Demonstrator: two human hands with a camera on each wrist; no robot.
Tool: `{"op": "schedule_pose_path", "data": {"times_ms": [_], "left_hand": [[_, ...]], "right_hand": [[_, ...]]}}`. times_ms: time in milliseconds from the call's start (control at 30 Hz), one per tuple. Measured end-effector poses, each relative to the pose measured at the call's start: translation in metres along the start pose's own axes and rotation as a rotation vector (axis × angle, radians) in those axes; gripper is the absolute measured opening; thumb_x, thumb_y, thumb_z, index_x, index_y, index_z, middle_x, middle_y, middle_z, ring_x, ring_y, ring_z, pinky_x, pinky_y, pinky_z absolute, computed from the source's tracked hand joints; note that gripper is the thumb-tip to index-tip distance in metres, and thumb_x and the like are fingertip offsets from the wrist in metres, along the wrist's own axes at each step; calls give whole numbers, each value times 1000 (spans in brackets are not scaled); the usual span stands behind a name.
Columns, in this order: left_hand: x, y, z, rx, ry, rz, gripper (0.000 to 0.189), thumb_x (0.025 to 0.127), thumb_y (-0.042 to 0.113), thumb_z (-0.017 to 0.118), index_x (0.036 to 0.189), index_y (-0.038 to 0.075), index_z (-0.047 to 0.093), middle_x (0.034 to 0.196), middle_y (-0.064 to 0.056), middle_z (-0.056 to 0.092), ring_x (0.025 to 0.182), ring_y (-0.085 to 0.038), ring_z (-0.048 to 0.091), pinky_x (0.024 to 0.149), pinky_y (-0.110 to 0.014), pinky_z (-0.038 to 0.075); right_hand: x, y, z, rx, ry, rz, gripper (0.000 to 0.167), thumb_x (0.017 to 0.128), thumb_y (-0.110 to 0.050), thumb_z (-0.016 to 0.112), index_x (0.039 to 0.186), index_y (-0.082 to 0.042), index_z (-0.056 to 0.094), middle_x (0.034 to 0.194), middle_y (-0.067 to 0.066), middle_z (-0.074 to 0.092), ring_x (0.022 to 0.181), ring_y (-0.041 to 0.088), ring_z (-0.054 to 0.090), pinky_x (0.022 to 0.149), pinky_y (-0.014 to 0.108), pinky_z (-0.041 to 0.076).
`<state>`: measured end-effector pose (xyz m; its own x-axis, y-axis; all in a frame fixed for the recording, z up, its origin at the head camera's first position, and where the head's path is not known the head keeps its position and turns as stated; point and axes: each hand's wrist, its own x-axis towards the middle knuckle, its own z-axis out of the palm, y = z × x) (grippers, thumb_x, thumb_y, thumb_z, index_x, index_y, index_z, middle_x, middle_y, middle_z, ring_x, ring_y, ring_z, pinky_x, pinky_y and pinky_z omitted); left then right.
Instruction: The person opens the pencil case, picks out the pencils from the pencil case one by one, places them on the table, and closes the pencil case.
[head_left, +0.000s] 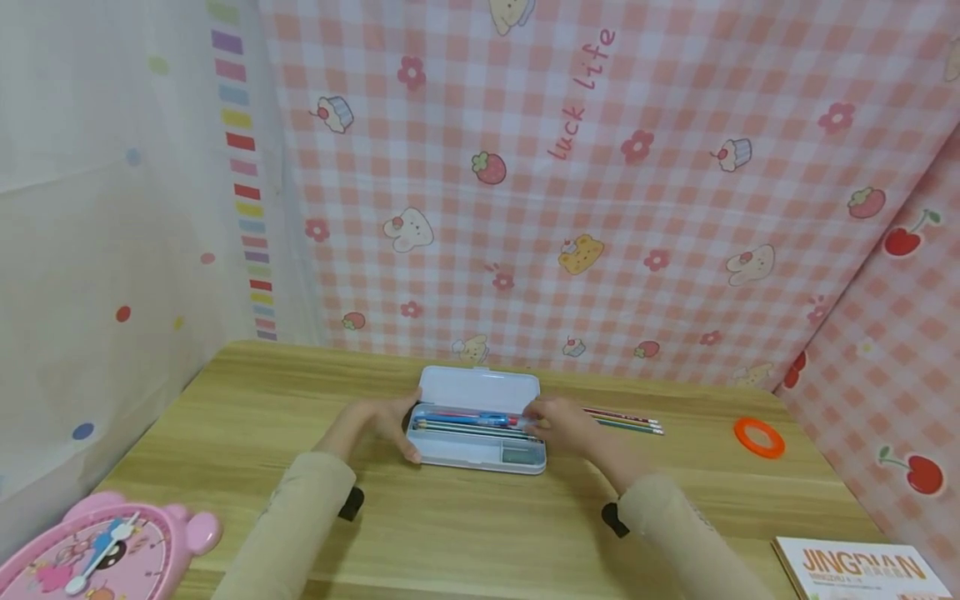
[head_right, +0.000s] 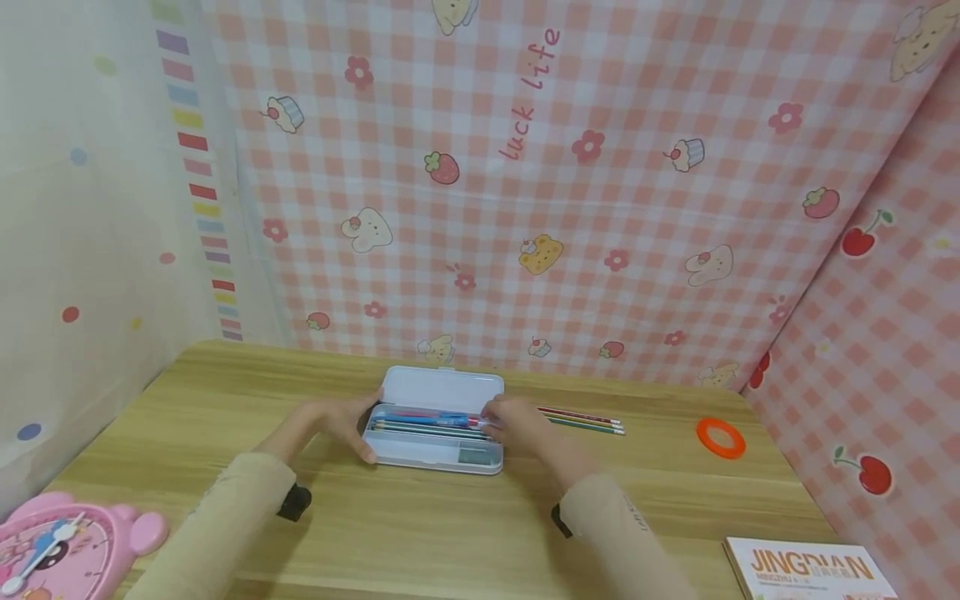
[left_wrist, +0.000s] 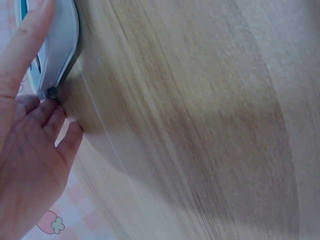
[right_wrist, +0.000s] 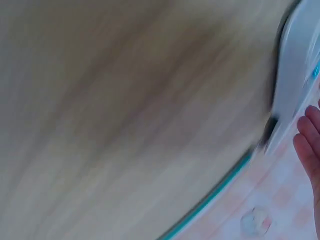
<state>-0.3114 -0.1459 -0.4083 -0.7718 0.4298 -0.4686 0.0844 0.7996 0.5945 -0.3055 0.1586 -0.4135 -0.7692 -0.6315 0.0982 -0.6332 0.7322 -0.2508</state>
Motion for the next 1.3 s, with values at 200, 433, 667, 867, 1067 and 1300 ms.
{"op": "schedule_pose_path", "data": {"times_ms": [200, 433, 667, 867, 1067, 1300], "left_hand": [[2, 4, 2, 33, 10, 9, 121, 67, 32, 80, 145, -1, -6, 153, -22, 0, 141, -37, 4, 115, -48, 10], [3, 4, 4, 50, 11, 5, 120, 68, 34, 80, 145, -1, -5, 153, -22, 0, 141, -36, 5, 115, -47, 11], [3, 4, 4, 22, 8, 7, 120, 68, 31, 80, 145, -1, -6, 152, -23, -1, 141, -37, 4, 115, -49, 9], [3, 5, 3, 4, -1, -7, 121, 67, 31, 80, 145, 1, -7, 152, -22, -2, 141, -37, 3, 115, -49, 9], [2, 3, 3, -2, -7, -22, 121, 68, 31, 80, 145, 1, -7, 152, -22, -2, 140, -38, 3, 114, -50, 9], [0, 2, 0, -7, -8, -22, 121, 68, 32, 80, 145, 2, -9, 152, -22, -3, 140, -39, 2, 114, -51, 9]], "right_hand": [[10, -10, 12, 101, -73, -32, 18, 88, -13, 59, 97, 0, 67, 89, 8, 68, 80, 15, 61, 73, 30, 53], [13, -10, 9, 161, -112, 9, 17, 89, -11, 58, 98, 0, 68, 91, 9, 67, 81, 13, 59, 73, 29, 52], [13, -10, 8, 141, -74, -10, 13, 85, -6, 61, 95, 0, 67, 88, 8, 66, 81, 15, 61, 74, 29, 53], [6, -6, 6, 99, 30, -7, 11, 85, -8, 62, 94, -3, 68, 84, 5, 63, 80, 16, 61, 73, 30, 53], [-4, 5, -4, 63, 111, 4, 6, 83, -6, 63, 89, -6, 67, 82, 4, 63, 73, 13, 57, 65, 27, 50], [-24, 28, -19, 24, 139, -8, 6, 81, -4, 66, 87, -3, 66, 79, 5, 65, 71, 13, 59, 63, 28, 50]]}}
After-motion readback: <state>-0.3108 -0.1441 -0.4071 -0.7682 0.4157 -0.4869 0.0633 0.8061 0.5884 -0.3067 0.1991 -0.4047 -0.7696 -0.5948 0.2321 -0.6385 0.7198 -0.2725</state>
